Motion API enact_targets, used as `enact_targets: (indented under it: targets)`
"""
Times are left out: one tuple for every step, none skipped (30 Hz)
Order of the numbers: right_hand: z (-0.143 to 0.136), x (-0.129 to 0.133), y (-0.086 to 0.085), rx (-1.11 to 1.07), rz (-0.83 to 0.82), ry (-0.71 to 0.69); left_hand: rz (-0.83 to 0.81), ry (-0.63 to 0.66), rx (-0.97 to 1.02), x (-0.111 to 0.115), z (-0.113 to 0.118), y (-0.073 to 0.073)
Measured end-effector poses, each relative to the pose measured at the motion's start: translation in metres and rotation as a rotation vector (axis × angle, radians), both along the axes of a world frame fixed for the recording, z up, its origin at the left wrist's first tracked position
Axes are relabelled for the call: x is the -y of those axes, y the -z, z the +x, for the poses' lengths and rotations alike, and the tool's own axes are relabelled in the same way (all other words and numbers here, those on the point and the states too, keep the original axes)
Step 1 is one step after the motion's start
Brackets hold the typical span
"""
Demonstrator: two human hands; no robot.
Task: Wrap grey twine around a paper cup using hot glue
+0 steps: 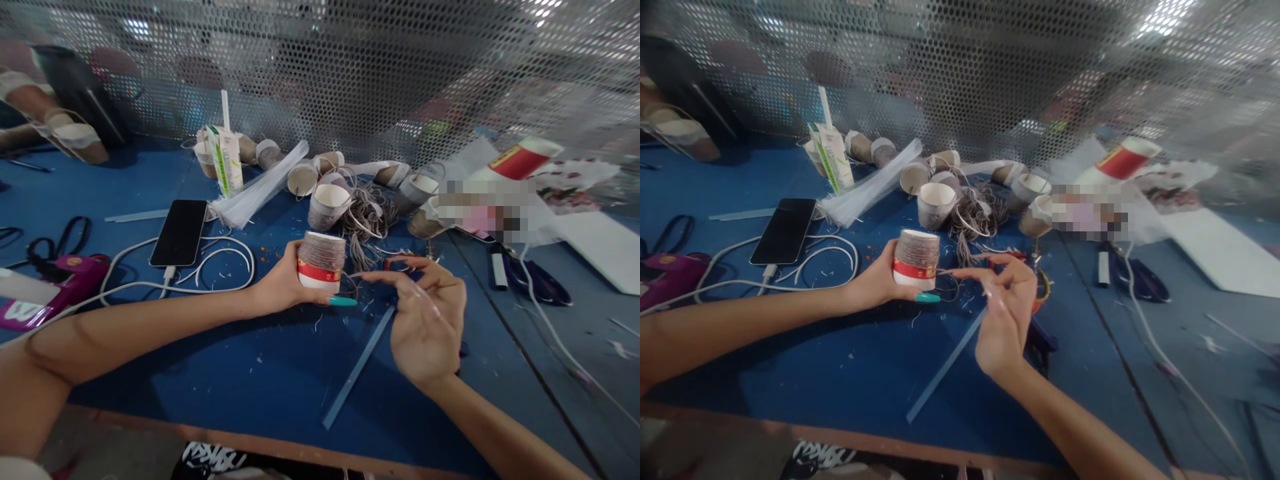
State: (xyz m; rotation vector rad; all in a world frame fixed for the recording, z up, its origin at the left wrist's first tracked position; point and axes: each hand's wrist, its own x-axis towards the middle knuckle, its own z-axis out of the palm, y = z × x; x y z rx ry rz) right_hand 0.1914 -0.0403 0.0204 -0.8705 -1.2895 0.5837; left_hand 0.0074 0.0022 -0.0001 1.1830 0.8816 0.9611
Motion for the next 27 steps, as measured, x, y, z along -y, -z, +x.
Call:
enact_targets:
  targets:
    - [0.001,-0.002,0.0,-0.024,0.051,0.03,-0.008,-0.005,-0.006,0.001,0.0,0.0]
    - [0.002,-0.002,-0.001,-0.032,0.098,0.05,-0.015,-0.012,-0.009,0.001,0.0,0.0]
    - [0.003,-0.001,-0.001,-0.024,0.126,0.043,-0.014,-0.022,-0.004,0.002,0.0,0.0]
    - [0.004,0.002,-0.002,0.01,0.107,-0.007,-0.007,-0.033,0.007,0.002,0.0,0.0]
    - [0.004,0.006,-0.003,0.054,0.058,-0.09,0.006,-0.044,0.023,0.003,0.0,0.0]
    - [0.004,0.01,-0.004,0.107,-0.024,-0.214,0.018,-0.048,0.04,0.004,0.0,0.001]
    - [0.004,0.014,-0.005,0.156,-0.117,-0.337,0.029,-0.045,0.053,0.004,0.0,0.001]
    - [0.004,0.017,-0.006,0.195,-0.208,-0.448,0.039,-0.041,0.057,0.004,0.0,0.002]
    - [0.004,0.019,-0.006,0.214,-0.282,-0.525,0.045,-0.036,0.053,0.005,0.0,0.002]
    - [0.003,0.02,-0.006,0.214,-0.335,-0.568,0.049,-0.032,0.044,0.005,0.0,0.003]
    - [0.003,0.02,-0.006,0.199,-0.369,-0.595,0.052,-0.028,0.034,0.005,-0.001,0.003]
    - [0.001,0.019,-0.006,0.176,-0.395,-0.615,0.055,-0.029,0.025,0.005,-0.001,0.004]
    - [0.0,0.018,-0.006,0.147,-0.418,-0.628,0.058,-0.031,0.016,0.005,-0.001,0.004]
    - [-0.001,0.017,-0.007,0.113,-0.442,-0.631,0.057,-0.032,0.008,0.004,-0.001,0.005]
    - [-0.003,0.016,-0.009,0.081,-0.47,-0.628,0.055,-0.033,0.002,0.004,-0.001,0.005]
    - [-0.004,0.014,-0.011,0.05,-0.497,-0.621,0.053,-0.034,0.0,0.004,-0.001,0.005]
    - [-0.005,0.014,-0.013,0.017,-0.524,-0.606,0.052,-0.033,0.005,0.004,-0.001,0.004]
    - [-0.005,0.013,-0.015,-0.015,-0.549,-0.591,0.051,-0.029,0.012,0.004,-0.001,0.003]
    - [-0.004,0.012,-0.017,-0.05,-0.561,-0.577,0.052,-0.028,0.018,0.004,-0.001,0.002]
    - [-0.003,0.011,-0.019,-0.083,-0.557,-0.562,0.052,-0.03,0.018,0.004,-0.001,0.0]
    - [-0.002,0.009,-0.021,-0.11,-0.538,-0.541,0.051,-0.033,0.013,0.005,-0.001,-0.001]
    - [0.0,0.008,-0.021,-0.13,-0.506,-0.514,0.047,-0.037,0.002,0.005,-0.001,-0.003]
    - [0.002,0.007,-0.022,-0.145,-0.463,-0.479,0.043,-0.041,-0.011,0.005,-0.001,-0.004]
    - [0.004,0.006,-0.021,-0.154,-0.42,-0.445,0.04,-0.045,-0.02,0.005,-0.001,-0.004]
    - [0.004,0.005,-0.021,-0.152,-0.389,-0.417,0.038,-0.046,-0.025,0.005,-0.001,-0.005]
    - [0.005,0.005,-0.02,-0.137,-0.376,-0.407,0.037,-0.045,-0.023,0.006,-0.001,-0.004]
    - [0.004,0.006,-0.018,-0.115,-0.379,-0.412,0.038,-0.043,-0.015,0.006,-0.001,-0.004]
